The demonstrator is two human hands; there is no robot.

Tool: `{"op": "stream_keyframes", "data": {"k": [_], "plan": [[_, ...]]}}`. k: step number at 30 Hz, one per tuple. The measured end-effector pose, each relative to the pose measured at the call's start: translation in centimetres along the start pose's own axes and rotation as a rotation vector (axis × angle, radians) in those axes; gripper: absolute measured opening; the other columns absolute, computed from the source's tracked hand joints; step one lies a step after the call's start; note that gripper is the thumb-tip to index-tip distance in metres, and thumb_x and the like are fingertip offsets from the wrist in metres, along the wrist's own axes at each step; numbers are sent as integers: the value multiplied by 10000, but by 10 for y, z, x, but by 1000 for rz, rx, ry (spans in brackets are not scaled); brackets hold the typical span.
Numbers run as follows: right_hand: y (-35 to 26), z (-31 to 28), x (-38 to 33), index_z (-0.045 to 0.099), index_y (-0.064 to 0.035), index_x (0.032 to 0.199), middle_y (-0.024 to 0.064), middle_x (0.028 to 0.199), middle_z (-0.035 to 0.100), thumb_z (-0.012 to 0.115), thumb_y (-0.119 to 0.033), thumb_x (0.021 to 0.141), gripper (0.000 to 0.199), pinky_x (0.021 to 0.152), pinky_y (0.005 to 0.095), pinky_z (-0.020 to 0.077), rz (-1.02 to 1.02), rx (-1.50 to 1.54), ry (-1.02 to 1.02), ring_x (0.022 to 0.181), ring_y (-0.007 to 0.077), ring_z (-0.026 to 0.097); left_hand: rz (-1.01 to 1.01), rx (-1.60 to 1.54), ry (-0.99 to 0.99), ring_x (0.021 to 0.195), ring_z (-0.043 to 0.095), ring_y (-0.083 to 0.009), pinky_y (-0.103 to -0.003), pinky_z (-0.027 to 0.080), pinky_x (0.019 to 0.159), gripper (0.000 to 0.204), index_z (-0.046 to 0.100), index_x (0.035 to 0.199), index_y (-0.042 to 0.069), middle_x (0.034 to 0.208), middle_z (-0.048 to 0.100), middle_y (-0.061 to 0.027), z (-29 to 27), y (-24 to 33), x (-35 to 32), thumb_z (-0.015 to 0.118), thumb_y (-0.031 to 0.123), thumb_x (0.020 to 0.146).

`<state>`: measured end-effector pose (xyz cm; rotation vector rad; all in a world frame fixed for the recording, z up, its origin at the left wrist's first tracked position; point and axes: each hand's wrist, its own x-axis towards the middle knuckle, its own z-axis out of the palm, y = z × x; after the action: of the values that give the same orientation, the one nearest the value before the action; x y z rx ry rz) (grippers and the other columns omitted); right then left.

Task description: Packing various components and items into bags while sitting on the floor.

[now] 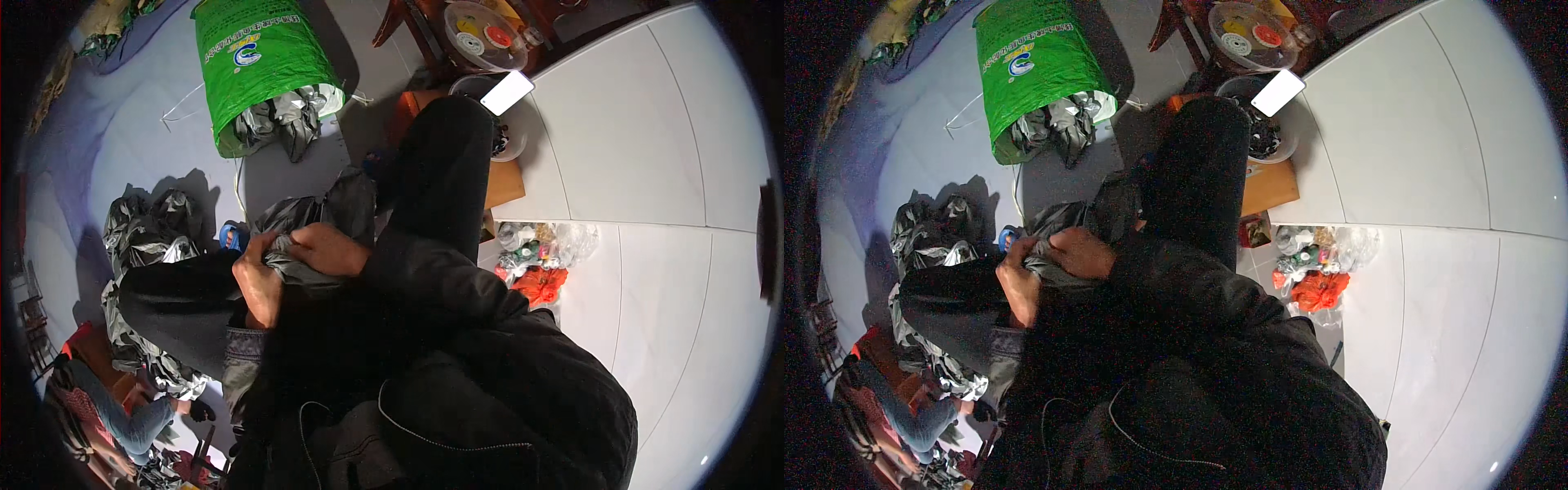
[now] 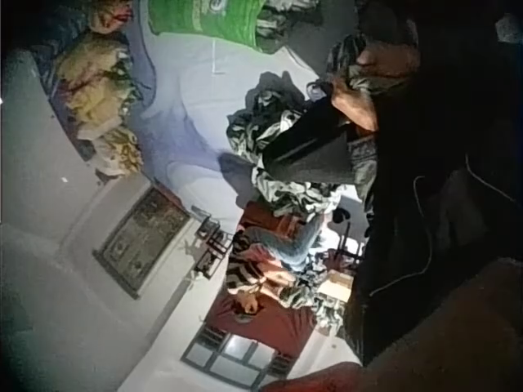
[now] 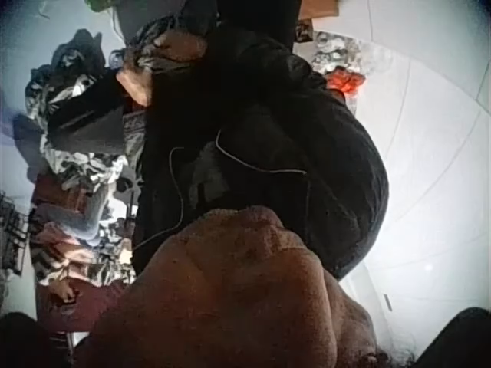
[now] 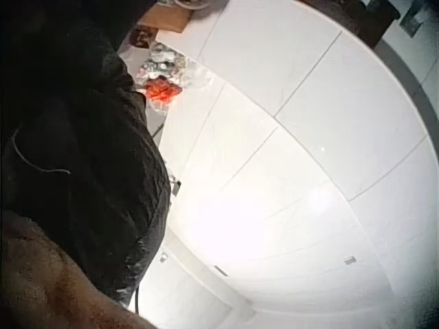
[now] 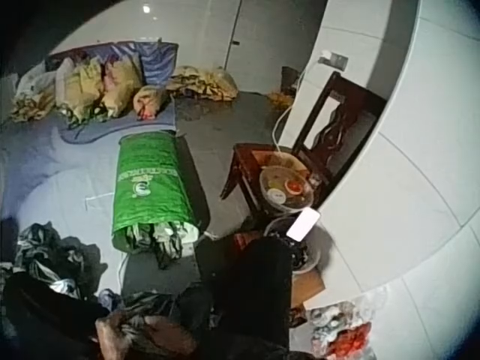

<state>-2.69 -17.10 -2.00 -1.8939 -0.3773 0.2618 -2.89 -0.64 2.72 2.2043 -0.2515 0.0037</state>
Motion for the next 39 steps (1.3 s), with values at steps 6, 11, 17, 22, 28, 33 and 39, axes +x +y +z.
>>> {"op": "stream_keyframes", "data": {"k": [6, 11, 17, 22, 28, 33, 39], "plan": [[-1, 1, -3, 597, 22, 773, 255, 739, 557, 543, -387, 921, 439, 617, 492, 428, 27, 11, 127, 725, 444, 584, 63, 55, 59, 842, 699, -329, -367, 523, 773, 340, 677, 1005, -13, 877, 689, -222, 1, 2, -3, 512, -84, 717], [-2, -5, -1, 589, 22, 733, 250, 717, 549, 568, -396, 906, 453, 599, 494, 419, -3, -6, 100, 695, 431, 579, 142, 68, 52, 795, 699, -317, -363, 525, 755, 277, 688, 995, -13, 867, 686, -229, 0, -7, -6, 573, -31, 744], [0, -5, 1, 584, 22, 723, 247, 705, 547, 581, -363, 901, 424, 591, 490, 417, -68, 11, 108, 680, 431, 574, 107, 34, 74, 777, 692, -338, -367, 524, 746, 288, 682, 997, -9, 860, 684, -226, 1, -8, -6, 576, -12, 730], [2, -4, 1, 577, 21, 725, 247, 721, 556, 578, -337, 907, 402, 594, 491, 422, -104, 11, 95, 693, 436, 576, 21, 67, 67, 799, 684, -363, -374, 521, 757, 297, 669, 989, -11, 857, 679, -226, 1, -4, -5, 551, -11, 716], [-1, -2, 1, 573, 21, 728, 247, 734, 560, 572, -335, 913, 402, 595, 490, 427, -91, 9, 140, 705, 436, 580, -6, 55, 78, 835, 678, -367, -383, 517, 782, 310, 657, 979, -18, 870, 672, -235, 1, 0, -3, 508, -45, 708], [0, 2, 0, 579, 20, 734, 246, 737, 563, 571, -338, 913, 400, 593, 495, 429, -44, 10, 162, 709, 440, 582, 20, 17, 122, 885, 688, -335, -371, 516, 814, 351, 659, 987, -15, 907, 686, -219, 5, 3, -4, 465, -101, 707], [-8, -4, -2, 588, 17, 746, 237, 749, 571, 578, -330, 904, 381, 600, 508, 433, -73, 2, 172, 712, 447, 584, 60, -29, 90, 922, 696, -292, -347, 517, 840, 422, 677, 1048, 4, 966, 709, -186, 3, 8, -4, 459, -129, 713]]}}
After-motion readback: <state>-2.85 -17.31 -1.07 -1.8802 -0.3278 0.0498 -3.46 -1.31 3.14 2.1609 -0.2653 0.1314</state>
